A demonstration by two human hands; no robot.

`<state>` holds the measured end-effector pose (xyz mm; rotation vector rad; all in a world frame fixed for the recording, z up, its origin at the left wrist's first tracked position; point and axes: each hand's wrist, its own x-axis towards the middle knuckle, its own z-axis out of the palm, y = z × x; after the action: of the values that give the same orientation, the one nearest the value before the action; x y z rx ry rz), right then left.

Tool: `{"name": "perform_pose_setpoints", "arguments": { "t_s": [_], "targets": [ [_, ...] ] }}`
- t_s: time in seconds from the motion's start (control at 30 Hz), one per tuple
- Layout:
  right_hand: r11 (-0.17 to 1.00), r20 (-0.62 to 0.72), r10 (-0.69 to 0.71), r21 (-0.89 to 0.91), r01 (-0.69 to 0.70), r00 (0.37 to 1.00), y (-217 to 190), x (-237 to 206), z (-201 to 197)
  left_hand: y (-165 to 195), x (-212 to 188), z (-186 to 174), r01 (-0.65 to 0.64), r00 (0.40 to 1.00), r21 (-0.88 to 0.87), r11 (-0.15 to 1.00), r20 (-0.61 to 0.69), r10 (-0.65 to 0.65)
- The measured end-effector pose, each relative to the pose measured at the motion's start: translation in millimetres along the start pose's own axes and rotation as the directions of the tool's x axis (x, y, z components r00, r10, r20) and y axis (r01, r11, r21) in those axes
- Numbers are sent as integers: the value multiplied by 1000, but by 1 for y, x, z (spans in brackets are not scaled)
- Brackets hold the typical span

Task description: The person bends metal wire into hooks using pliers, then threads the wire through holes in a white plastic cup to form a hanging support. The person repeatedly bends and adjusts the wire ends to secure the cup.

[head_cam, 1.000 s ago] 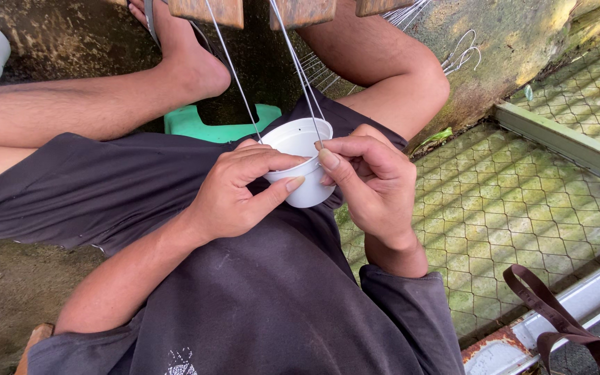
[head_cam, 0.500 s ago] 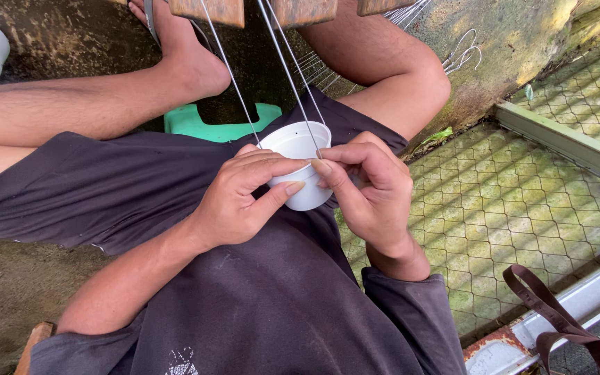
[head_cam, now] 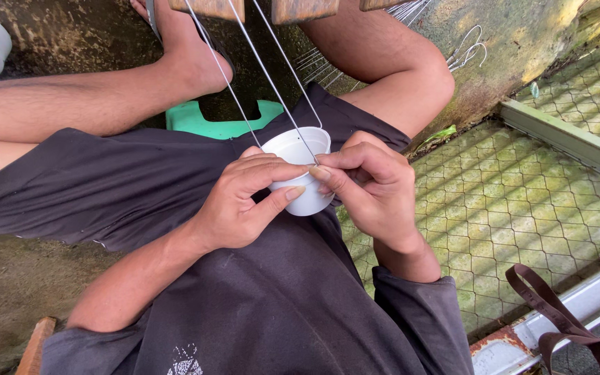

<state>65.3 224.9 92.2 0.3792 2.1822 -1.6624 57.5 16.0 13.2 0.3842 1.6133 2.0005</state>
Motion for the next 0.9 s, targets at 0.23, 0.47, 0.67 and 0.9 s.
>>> {"name": "perform_pose_setpoints", "arguments": {
  "t_s": [0.23, 0.47, 0.67, 0.9],
  "targets": [
    [997, 72, 74, -40, -71, 995, -6, 7, -10, 2, 1, -3, -2, 1000, 8, 1000, 8, 2],
    [985, 286, 162, -102, -138, 944, -9, 26, -26, 1, -1, -2, 19, 1000, 9, 1000, 24, -19],
    [990, 384, 114, -122, -72, 916, -8, 31, -36, -3, -2, 1, 1, 999, 15, 1000, 39, -2],
    [990, 377, 53, -141, 1, 925, -5, 27, -37, 0, -3, 3, -1, 999, -44, 999, 46, 3]
  ]
}}
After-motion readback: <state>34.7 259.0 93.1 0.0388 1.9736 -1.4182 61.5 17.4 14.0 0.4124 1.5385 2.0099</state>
